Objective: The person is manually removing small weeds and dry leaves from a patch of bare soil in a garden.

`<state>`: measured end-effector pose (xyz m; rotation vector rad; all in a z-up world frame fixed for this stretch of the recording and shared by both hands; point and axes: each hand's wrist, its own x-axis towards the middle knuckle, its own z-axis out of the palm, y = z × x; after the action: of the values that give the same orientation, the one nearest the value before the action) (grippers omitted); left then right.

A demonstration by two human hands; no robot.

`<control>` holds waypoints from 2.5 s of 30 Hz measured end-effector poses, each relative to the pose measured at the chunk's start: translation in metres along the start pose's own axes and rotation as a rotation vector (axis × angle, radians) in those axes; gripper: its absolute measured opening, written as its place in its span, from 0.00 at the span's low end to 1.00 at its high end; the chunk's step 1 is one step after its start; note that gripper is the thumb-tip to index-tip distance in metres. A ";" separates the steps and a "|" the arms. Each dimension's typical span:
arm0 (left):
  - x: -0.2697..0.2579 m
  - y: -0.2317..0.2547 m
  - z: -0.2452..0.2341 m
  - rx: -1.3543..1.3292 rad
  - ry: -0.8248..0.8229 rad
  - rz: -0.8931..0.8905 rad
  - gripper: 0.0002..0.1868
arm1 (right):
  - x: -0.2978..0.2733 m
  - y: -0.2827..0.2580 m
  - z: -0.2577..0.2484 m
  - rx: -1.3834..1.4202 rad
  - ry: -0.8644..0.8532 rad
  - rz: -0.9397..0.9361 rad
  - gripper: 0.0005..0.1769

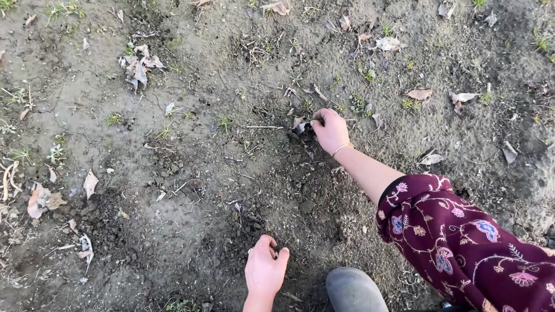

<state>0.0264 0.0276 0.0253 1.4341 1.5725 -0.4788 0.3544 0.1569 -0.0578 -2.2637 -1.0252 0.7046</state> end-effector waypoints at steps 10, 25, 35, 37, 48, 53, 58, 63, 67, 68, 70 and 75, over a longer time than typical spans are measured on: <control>0.000 -0.005 0.001 -0.027 0.007 0.031 0.13 | -0.014 -0.024 -0.044 0.557 0.023 0.267 0.05; -0.010 0.006 -0.009 0.000 -0.023 -0.005 0.11 | -0.079 -0.028 -0.024 -0.263 -0.690 0.002 0.07; -0.005 0.003 -0.006 0.012 -0.032 -0.015 0.13 | -0.074 0.008 -0.096 1.012 -0.668 0.471 0.10; -0.004 0.004 -0.004 0.012 -0.024 -0.017 0.13 | -0.067 0.027 -0.099 1.013 -0.645 0.520 0.05; 0.003 0.007 0.000 0.065 0.000 -0.067 0.15 | -0.033 0.022 -0.135 0.182 0.146 0.335 0.17; 0.008 0.003 0.006 0.065 0.026 -0.059 0.15 | -0.024 0.016 -0.136 -0.104 -0.034 0.171 0.26; 0.008 0.002 0.006 0.067 0.020 -0.061 0.14 | -0.025 0.005 -0.148 -0.162 0.015 0.293 0.30; 0.009 0.005 0.004 0.085 0.035 -0.064 0.15 | -0.015 0.025 -0.152 0.008 0.148 0.284 0.26; 0.012 0.002 0.007 0.088 0.050 -0.051 0.15 | -0.015 0.008 -0.135 -0.121 -0.003 0.228 0.27; 0.011 0.002 0.007 0.089 0.045 -0.057 0.15 | -0.014 0.004 -0.128 -0.212 -0.042 0.155 0.30; 0.013 0.003 0.007 0.090 0.041 -0.062 0.15 | -0.009 0.001 -0.118 -0.302 -0.079 0.079 0.34; 0.011 0.003 0.006 0.080 0.053 -0.056 0.15 | -0.001 0.012 -0.103 -0.240 -0.009 0.106 0.28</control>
<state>0.0331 0.0298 0.0138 1.4763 1.6560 -0.5457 0.4271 0.1224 0.0077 -2.5389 -1.0475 0.6656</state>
